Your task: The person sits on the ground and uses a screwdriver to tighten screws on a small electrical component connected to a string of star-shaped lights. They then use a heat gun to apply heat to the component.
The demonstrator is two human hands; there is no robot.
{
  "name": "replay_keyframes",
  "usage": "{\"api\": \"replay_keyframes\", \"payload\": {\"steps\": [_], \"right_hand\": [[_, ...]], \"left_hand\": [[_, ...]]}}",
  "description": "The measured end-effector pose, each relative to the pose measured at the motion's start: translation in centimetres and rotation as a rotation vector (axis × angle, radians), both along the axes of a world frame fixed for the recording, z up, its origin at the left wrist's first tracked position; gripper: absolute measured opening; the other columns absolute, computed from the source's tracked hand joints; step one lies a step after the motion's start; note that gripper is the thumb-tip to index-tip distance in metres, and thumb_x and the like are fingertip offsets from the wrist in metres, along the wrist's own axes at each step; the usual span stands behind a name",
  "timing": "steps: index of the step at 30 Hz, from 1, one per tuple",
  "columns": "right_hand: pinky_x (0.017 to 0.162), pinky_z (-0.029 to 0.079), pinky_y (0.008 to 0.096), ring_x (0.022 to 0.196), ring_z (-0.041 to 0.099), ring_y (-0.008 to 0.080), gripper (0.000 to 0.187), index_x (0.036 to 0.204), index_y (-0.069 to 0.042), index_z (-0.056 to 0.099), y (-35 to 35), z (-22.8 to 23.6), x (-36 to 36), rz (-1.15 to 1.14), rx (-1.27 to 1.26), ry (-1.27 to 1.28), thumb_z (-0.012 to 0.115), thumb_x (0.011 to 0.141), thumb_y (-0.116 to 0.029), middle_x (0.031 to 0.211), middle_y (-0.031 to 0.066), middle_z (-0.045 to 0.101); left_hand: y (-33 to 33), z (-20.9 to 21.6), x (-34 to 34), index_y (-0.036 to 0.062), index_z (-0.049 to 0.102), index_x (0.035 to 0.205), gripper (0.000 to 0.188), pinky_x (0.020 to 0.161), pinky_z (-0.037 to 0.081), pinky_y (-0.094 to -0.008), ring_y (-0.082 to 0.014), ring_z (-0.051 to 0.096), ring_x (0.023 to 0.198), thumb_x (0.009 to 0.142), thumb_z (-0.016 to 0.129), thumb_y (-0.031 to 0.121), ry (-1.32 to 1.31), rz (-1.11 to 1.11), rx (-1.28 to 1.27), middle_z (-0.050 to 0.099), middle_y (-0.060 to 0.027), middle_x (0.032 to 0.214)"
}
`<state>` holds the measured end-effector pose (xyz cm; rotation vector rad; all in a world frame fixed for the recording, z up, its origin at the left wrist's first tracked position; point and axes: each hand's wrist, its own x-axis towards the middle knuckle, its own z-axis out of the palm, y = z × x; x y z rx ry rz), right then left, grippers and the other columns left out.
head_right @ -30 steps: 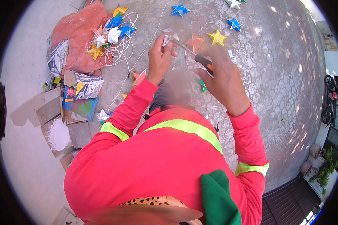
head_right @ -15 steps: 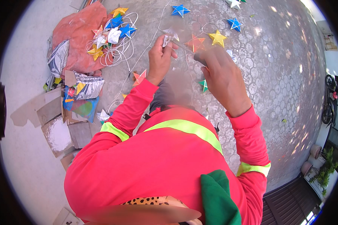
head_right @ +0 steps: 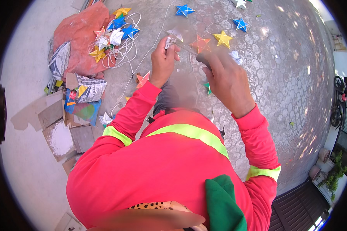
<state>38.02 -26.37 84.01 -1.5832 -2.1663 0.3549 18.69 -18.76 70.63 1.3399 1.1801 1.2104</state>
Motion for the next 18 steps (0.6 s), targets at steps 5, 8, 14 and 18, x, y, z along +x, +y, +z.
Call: {"api": "replay_keyframes", "payload": {"steps": [5,8,14,18], "right_hand": [[0.074,0.055,0.0411,0.089,0.069,0.0312,0.031,0.114,-0.003,0.059,0.0,-0.3,0.1,-0.125,-0.252,0.240,0.076,0.089,-0.011,0.100,0.0152,0.065],[0.071,0.055,0.0402,0.082,0.069,0.0296,0.029,0.114,-0.003,0.060,0.0,-0.3,0.1,0.002,0.027,0.140,0.075,0.090,-0.011,0.095,0.0135,0.066],[0.072,0.054,0.0409,0.081,0.069,0.0313,0.030,0.116,-0.006,0.059,-0.1,-0.8,0.8,-0.023,-0.045,0.039,0.073,0.090,-0.010,0.096,0.0106,0.066],[0.072,0.056,0.0423,0.083,0.068,0.0332,0.032,0.117,-0.006,0.060,0.0,-0.8,1.0,-0.143,-0.392,0.416,0.074,0.089,-0.009,0.096,0.0101,0.066]], "left_hand": [[0.2,-0.2,-0.1,-0.0031,0.057,0.133,0.033,0.061,0.051,-0.0244,-0.0077,0.061,0.067,0.102,0.052,0.006,0.009,-0.015,0.016,0.069,-0.0050,0.091],[0.4,-0.2,-0.2,-0.0029,0.057,0.133,0.033,0.060,0.051,-0.0242,-0.0076,0.061,0.066,0.102,0.052,0.005,0.029,-0.013,0.018,0.069,-0.0050,0.090],[0.5,-0.2,-0.2,-0.0033,0.057,0.133,0.033,0.059,0.051,-0.0241,-0.0074,0.061,0.066,0.102,0.052,0.005,0.002,-0.004,0.022,0.068,-0.0052,0.090],[0.5,0.0,-0.3,-0.0040,0.057,0.133,0.033,0.060,0.051,-0.0240,-0.0073,0.061,0.066,0.102,0.052,0.005,0.001,-0.010,0.019,0.068,-0.0052,0.089]]}}
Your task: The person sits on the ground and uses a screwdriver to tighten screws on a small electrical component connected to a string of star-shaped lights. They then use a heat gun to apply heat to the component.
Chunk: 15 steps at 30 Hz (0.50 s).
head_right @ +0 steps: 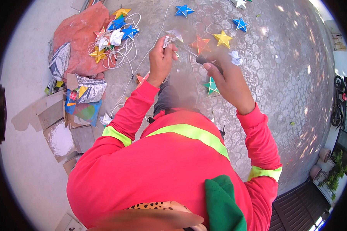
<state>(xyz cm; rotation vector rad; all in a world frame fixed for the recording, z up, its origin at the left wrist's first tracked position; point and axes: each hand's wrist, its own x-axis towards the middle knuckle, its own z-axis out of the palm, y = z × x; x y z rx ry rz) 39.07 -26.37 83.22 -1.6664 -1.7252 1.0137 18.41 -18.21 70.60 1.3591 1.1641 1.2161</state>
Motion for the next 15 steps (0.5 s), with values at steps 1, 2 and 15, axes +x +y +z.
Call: {"api": "replay_keyframes", "payload": {"steps": [1,2,15], "right_hand": [[0.072,0.055,0.0413,0.084,0.068,0.0318,0.029,0.115,-0.004,0.061,-0.03,0.18,0.03,-0.010,-0.021,0.054,0.074,0.090,-0.010,0.094,0.0100,0.067],[0.071,0.055,0.0411,0.083,0.069,0.0313,0.029,0.115,-0.004,0.061,-0.07,0.33,-0.11,0.036,0.112,-0.064,0.074,0.090,-0.011,0.094,0.0100,0.067],[0.074,0.056,0.0392,0.091,0.067,0.0272,0.039,0.124,-0.008,0.060,0.20,0.29,-0.64,0.061,0.166,-0.021,0.074,0.088,-0.008,0.109,0.0108,0.065]], "left_hand": [[0.01,0.09,-0.03,-0.0040,0.057,0.133,0.033,0.061,0.051,-0.0240,-0.0073,0.061,0.066,0.102,0.052,0.005,-0.001,-0.003,0.007,0.068,-0.0052,0.089],[0.06,0.21,-0.05,-0.0040,0.057,0.133,0.033,0.061,0.051,-0.0239,-0.0072,0.061,0.066,0.102,0.052,0.005,0.002,-0.004,0.000,0.067,-0.0052,0.089],[0.11,-0.15,-0.53,-0.0041,0.055,0.134,0.032,0.062,0.051,-0.0236,-0.0078,0.061,0.066,0.103,0.051,0.006,-0.059,-0.038,-0.040,0.068,-0.0058,0.090]]}}
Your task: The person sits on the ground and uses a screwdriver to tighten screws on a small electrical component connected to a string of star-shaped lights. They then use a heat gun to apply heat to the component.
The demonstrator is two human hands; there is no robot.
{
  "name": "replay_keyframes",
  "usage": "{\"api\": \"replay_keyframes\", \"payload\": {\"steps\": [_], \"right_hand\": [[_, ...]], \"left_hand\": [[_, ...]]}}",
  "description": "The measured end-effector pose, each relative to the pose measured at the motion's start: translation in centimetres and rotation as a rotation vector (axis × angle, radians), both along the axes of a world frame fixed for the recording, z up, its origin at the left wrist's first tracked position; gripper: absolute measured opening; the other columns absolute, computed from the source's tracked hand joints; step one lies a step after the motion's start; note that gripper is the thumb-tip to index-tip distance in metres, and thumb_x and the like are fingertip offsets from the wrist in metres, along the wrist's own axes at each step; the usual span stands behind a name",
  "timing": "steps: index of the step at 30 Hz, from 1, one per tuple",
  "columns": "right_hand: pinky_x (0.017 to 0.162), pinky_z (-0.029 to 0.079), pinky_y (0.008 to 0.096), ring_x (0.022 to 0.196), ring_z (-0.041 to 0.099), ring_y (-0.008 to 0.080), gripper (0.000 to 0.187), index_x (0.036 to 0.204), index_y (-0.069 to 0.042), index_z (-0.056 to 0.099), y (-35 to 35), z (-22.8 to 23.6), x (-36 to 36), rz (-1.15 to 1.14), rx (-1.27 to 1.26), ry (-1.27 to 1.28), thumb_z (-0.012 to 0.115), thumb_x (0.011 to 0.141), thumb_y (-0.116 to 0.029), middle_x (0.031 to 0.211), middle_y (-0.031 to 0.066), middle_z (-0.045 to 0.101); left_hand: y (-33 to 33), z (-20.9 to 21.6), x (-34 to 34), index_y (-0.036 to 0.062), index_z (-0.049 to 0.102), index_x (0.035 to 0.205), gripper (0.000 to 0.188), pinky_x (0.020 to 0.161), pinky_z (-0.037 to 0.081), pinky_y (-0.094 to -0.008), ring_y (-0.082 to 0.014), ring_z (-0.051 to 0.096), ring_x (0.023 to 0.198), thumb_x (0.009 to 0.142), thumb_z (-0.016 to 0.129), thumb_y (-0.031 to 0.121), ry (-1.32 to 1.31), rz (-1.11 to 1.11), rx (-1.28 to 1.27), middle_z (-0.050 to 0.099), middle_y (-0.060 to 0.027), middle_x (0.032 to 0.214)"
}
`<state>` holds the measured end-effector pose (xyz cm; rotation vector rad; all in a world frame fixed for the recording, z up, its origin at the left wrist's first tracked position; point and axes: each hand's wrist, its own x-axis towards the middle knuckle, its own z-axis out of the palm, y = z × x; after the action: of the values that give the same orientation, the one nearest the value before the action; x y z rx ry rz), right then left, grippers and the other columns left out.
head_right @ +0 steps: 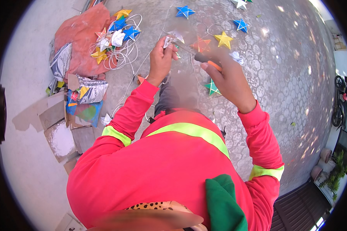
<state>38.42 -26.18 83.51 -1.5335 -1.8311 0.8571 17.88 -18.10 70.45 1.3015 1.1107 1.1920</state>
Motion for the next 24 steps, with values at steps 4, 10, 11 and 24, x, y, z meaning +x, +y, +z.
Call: {"api": "replay_keyframes", "payload": {"steps": [4,10,11,24], "right_hand": [[0.073,0.056,0.0346,0.092,0.068,0.0264,0.037,0.124,-0.007,0.059,-0.1,0.8,0.2,0.137,0.298,-0.416,0.074,0.090,-0.008,0.115,0.0118,0.063],[0.065,0.052,0.0299,0.085,0.068,0.0247,0.029,0.121,-0.006,0.060,0.1,-0.4,0.0,0.096,0.305,-0.338,0.070,0.095,-0.011,0.110,0.0123,0.065],[0.064,0.051,0.0297,0.085,0.068,0.0242,0.027,0.121,-0.006,0.060,0.1,-0.8,0.0,0.043,0.198,-0.226,0.069,0.096,-0.011,0.108,0.0122,0.066],[0.071,0.054,0.0342,0.092,0.069,0.0291,0.029,0.118,-0.007,0.061,0.5,0.5,0.4,0.151,0.404,-0.494,0.074,0.092,-0.012,0.111,0.0119,0.066]], "left_hand": [[0.1,0.1,-0.2,-0.0050,0.055,0.132,0.031,0.062,0.050,-0.0234,-0.0075,0.061,0.068,0.103,0.051,0.007,0.041,0.018,-0.003,0.067,-0.0052,0.090],[0.1,0.0,-0.2,-0.0043,0.057,0.127,0.027,0.063,0.050,-0.0233,-0.0070,0.061,0.068,0.103,0.051,0.007,-0.014,0.024,0.007,0.066,-0.0040,0.088],[0.2,-0.1,-0.3,-0.0042,0.057,0.126,0.026,0.063,0.050,-0.0234,-0.0071,0.061,0.068,0.103,0.051,0.007,-0.021,0.027,0.014,0.066,-0.0040,0.088],[0.5,0.2,0.1,-0.0024,0.058,0.130,0.030,0.058,0.052,-0.0266,-0.0091,0.062,0.062,0.101,0.052,0.005,0.003,0.054,0.033,0.066,-0.0050,0.081]]}}
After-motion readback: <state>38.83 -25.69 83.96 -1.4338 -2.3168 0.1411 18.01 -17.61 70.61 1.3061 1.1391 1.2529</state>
